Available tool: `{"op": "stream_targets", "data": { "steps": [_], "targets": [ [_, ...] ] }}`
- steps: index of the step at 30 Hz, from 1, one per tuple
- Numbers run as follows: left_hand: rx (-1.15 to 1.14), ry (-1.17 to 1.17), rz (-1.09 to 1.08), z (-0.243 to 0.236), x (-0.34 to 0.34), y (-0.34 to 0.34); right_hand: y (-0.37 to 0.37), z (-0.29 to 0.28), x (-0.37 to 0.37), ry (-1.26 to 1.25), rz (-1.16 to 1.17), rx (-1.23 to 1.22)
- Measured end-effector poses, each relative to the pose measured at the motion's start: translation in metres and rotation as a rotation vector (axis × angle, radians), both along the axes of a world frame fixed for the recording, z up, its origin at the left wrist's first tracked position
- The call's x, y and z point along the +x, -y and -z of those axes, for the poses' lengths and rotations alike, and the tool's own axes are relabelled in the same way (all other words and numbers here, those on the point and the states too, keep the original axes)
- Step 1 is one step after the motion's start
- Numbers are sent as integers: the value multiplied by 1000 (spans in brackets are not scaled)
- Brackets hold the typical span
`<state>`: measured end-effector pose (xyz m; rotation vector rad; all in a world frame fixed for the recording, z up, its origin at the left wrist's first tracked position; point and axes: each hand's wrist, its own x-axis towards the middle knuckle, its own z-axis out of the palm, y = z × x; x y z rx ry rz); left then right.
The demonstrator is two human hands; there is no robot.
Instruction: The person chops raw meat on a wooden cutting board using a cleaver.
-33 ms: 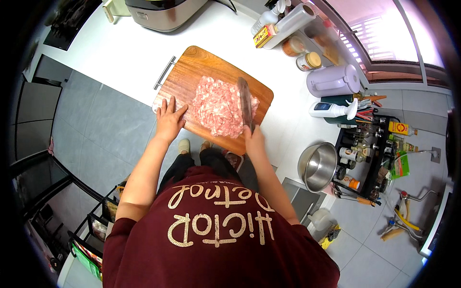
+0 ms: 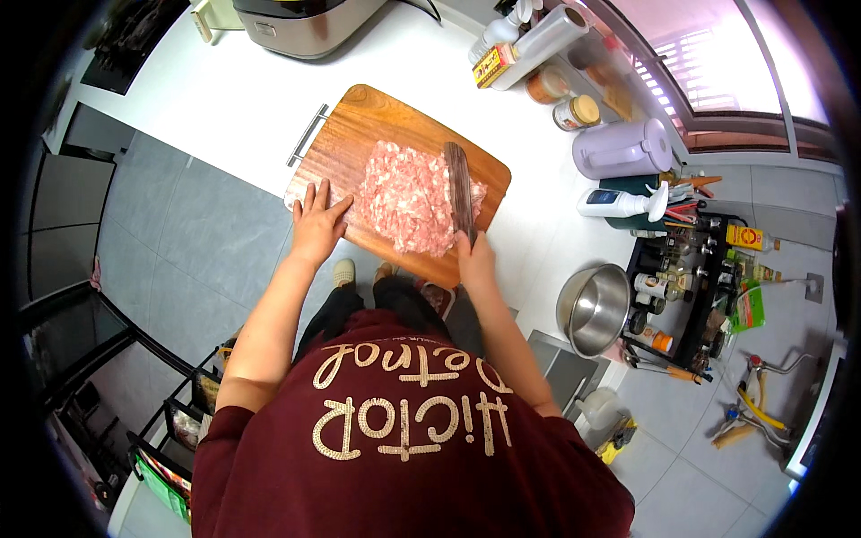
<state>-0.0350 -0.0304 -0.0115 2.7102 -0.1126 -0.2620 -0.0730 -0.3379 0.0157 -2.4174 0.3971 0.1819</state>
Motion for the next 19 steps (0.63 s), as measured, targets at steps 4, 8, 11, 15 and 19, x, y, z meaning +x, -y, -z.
{"op": "stream_targets", "data": {
  "steps": [4, 8, 11, 15, 19],
  "targets": [
    [-1, 21, 33, 4, 0, -5, -22, -71, 12, 70, 5, 183],
    [-29, 103, -82, 4, -1, -2, -38, -39, -1, 96, -72, 122],
    [-25, 124, -89, 9, -9, -1, -40, -5, 6, -36, -126, -54],
    [-68, 147, -80, 12, -10, -12, -60, -69, 7, 119, -192, 171],
    [-70, 129, -80, 13, -10, -13, -69, -46, 3, 9, -200, 81]
  ]
}}
